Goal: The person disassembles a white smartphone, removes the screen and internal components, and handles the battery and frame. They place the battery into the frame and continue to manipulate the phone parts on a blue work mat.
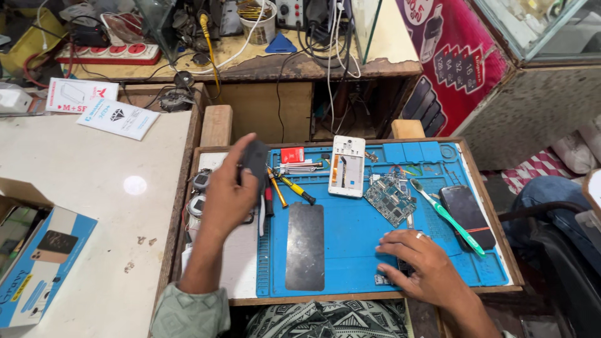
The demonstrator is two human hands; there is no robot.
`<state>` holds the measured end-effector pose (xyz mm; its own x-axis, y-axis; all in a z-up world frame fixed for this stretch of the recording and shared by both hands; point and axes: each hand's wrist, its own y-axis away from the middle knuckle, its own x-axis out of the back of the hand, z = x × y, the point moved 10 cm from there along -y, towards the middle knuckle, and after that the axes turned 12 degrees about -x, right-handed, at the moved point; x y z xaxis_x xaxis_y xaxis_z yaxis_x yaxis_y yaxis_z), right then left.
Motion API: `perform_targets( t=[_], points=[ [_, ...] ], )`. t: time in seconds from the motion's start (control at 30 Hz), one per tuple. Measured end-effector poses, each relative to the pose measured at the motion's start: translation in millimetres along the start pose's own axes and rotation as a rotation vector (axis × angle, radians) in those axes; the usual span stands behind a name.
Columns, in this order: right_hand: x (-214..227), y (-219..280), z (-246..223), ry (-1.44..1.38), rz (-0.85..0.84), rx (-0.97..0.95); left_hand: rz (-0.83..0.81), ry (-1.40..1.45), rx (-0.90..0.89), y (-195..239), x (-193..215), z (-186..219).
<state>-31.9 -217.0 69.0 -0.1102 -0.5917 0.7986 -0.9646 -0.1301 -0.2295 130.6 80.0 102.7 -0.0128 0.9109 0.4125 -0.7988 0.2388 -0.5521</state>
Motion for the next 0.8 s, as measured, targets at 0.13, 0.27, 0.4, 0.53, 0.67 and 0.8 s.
perform_targets(
  t=[0.13,0.27,0.4,0.53,0.67,0.8],
  points=[
    [5.0,-10.2,-17.9,-0.239,0.026,0.009,-0.027,0.688,0.145,24.3,-93.6,21.7],
    [-31.9,-35.2,-3.9,-0.654,-0.08,-0.249,0.088,1.035,0.178,52.0,-156.3,41.8],
    [-62.0,-51.6,16.9,-1.01,-0.124,-0.379,0.039,1.102,0.282,68.0,-174.3,23.1],
    [-71.0,-47.2,31.6,-1.242,-0.231,-0.395,-0.078,1.01,0.197,71.4,-172.4,16.2],
    [-69.9,-41.7,34.2,-1.287,-0.303,-0.295,-0.276,1.174,0.311,86.0,-194.5,18.1],
    [-82.0,-34.7,38.5,-1.259,-0.332,-0.362,-0.22,1.143,0.34,89.7,-191.2,9.8]
  ],
)
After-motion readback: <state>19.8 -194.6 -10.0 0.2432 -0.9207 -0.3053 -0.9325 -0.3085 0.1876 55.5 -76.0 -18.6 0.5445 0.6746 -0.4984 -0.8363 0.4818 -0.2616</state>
